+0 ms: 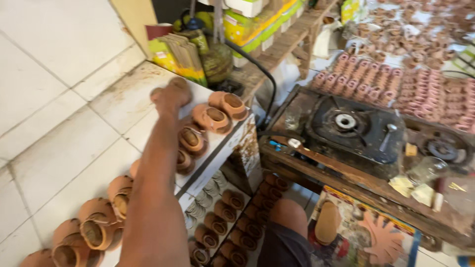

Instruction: The person assembles sandals by hand, attaching star-shaped straps to wooden soles and pressing them into place. They handle multiple soles and straps, repeatedly fitting and adjusting the components while seated on the floor.

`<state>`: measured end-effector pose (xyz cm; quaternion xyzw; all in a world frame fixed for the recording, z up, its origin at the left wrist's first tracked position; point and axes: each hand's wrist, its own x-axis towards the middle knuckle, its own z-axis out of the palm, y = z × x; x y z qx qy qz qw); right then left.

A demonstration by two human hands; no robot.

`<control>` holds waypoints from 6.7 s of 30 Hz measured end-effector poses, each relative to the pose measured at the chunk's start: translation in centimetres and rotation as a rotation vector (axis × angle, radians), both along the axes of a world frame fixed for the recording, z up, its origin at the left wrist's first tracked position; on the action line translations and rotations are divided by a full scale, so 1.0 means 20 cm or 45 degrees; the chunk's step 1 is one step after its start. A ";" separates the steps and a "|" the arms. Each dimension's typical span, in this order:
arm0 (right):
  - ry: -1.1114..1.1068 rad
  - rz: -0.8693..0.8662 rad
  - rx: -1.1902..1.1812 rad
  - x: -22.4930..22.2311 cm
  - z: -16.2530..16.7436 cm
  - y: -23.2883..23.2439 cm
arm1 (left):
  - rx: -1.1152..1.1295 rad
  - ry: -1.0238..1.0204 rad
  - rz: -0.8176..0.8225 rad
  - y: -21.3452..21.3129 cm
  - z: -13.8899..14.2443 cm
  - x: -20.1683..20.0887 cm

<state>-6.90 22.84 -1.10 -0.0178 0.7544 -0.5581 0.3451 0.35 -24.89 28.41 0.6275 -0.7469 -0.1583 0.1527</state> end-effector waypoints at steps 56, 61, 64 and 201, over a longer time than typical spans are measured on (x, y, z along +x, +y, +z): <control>-0.986 -0.944 -0.553 -0.11 -0.28 0.72 | -0.751 -0.225 -2.923 1.89 -1.66 -0.97; -0.776 -1.013 -0.858 -0.06 -0.27 0.71 | 0.180 -0.325 -2.281 1.94 -1.60 -0.77; -0.710 -0.963 -0.858 -0.02 -0.28 0.73 | 1.022 0.221 -1.689 1.95 -1.60 -0.63; 0.908 -0.486 0.004 -0.09 -0.11 1.25 | 1.816 1.349 -1.059 2.35 -1.53 -0.47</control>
